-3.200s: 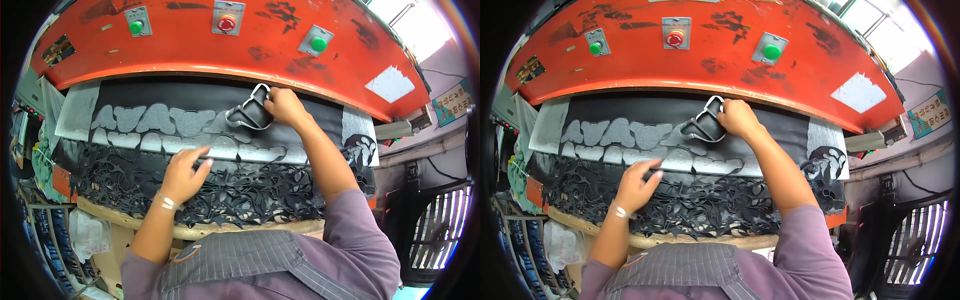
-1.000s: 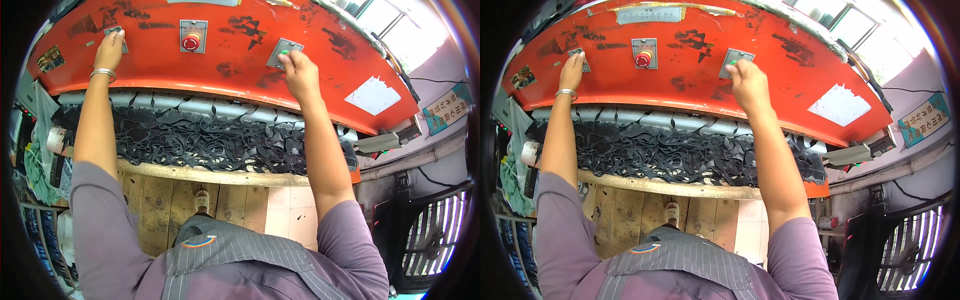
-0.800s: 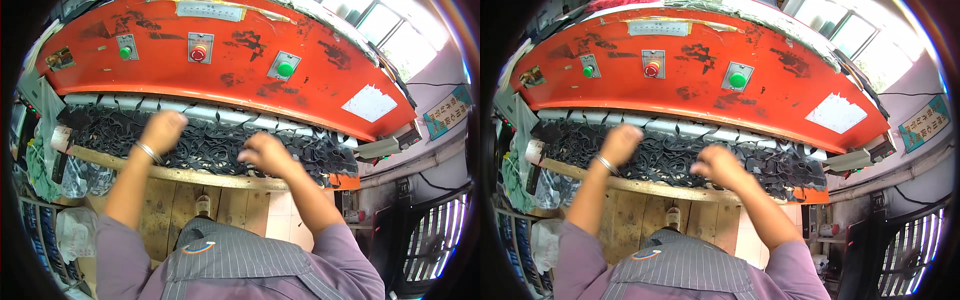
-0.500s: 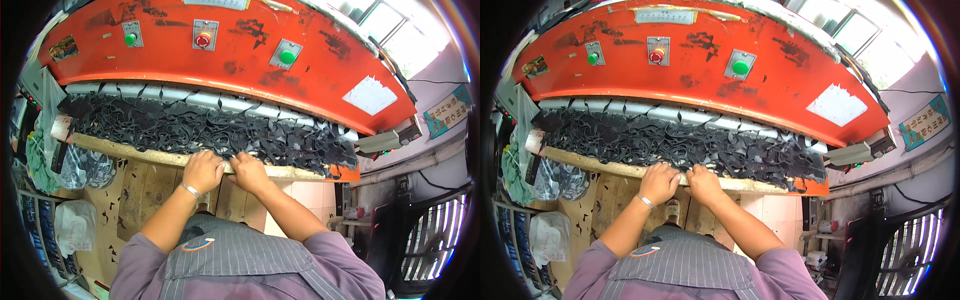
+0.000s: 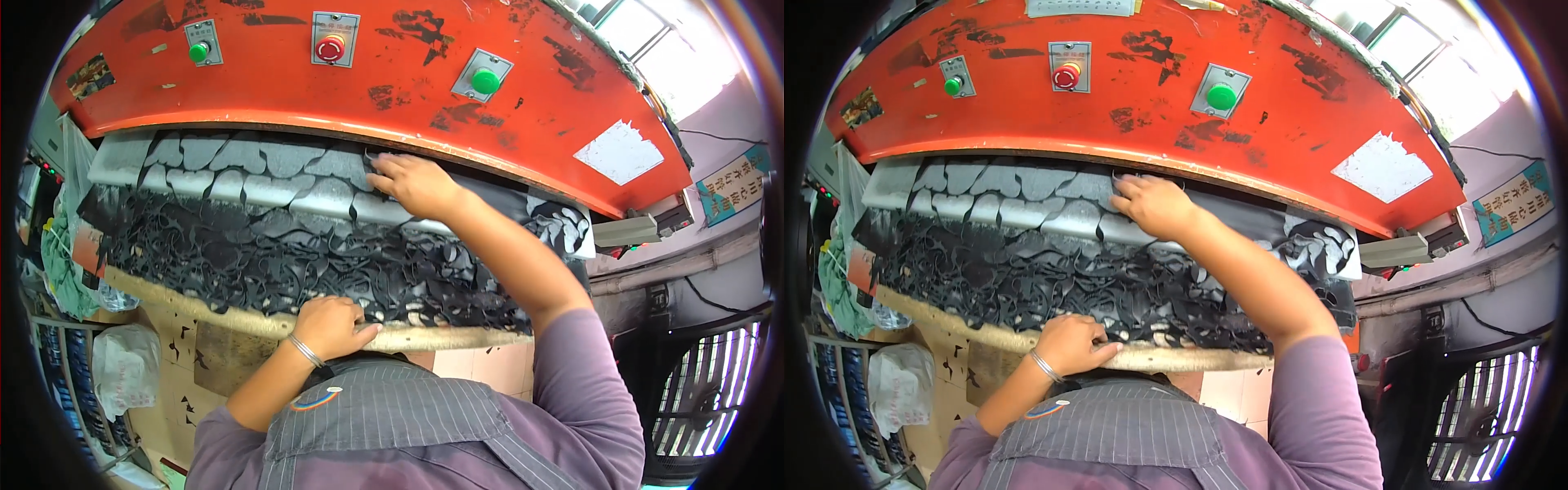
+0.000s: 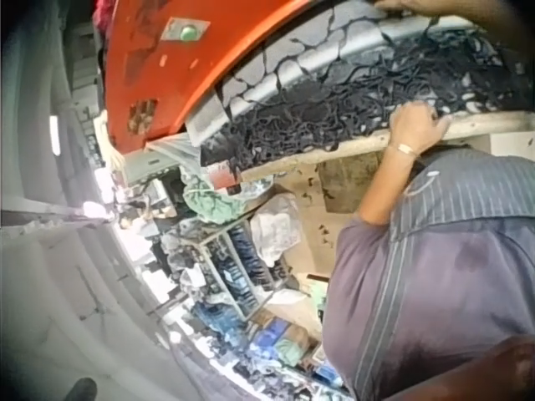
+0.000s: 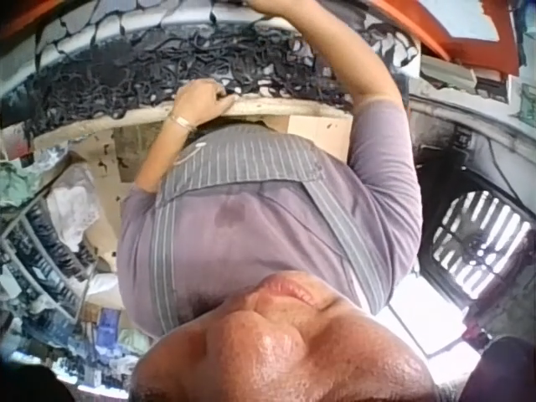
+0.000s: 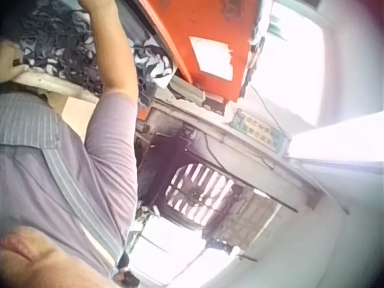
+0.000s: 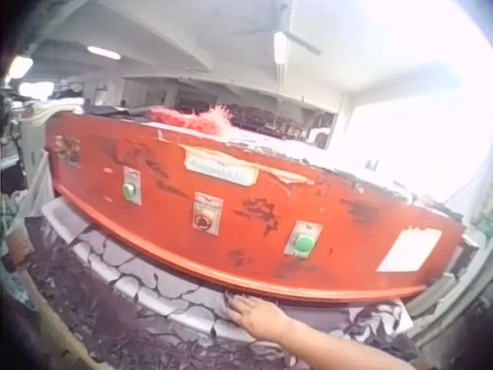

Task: Operate a die-cutting machine to cut shoe component shapes from black synthetic material sheets.

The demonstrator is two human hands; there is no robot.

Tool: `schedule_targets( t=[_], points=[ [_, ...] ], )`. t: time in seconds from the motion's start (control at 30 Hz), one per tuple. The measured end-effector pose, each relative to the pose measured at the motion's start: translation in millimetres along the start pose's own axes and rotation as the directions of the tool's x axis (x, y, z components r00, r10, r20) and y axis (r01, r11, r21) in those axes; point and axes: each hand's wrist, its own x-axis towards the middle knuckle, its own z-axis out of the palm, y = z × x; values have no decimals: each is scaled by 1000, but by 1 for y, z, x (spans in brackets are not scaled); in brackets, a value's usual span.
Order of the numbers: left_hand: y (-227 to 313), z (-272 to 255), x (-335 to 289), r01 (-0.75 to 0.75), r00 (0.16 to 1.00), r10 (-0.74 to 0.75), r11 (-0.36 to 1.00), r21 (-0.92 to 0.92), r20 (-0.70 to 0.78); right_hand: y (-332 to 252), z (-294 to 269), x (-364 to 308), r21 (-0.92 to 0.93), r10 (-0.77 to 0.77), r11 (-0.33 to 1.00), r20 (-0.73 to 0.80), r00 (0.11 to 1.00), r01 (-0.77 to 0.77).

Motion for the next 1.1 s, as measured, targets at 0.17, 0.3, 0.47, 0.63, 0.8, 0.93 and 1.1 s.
schedule_targets(
  t=[0.17, 0.3, 0.47, 0.63, 0.8, 0.93, 1.1],
  points=[
    [-15, -20, 50, -119, 972, 55, 953, -278, -228, 55, 45, 42, 73, -317, 949, 247, 916, 308],
    [-27, -31, 96, -199, 910, 72, 940, -277, -408, 73, 22, 32, 19, -387, 922, 96, 917, 387],
    [-27, -13, 154, -259, 876, 129, 939, -228, -464, 81, -21, -38, 34, 555, 801, 332, 763, -598],
    [-34, 32, 196, -170, 918, 102, 974, -149, -384, 63, 20, -85, 19, 858, 376, 371, 356, -926],
    [-35, 48, 197, -138, 932, 85, 982, -129, -352, 46, 31, -138, 442, 833, 351, 255, 491, -825],
    [-32, 38, 195, -149, 940, 85, 974, -173, -330, 35, 50, -180, 452, 738, 564, 98, 667, -691],
    [-37, 43, 192, -132, 948, 42, 954, -270, -314, 36, 58, -185, 447, 690, 627, 62, 722, -638]
  ],
)
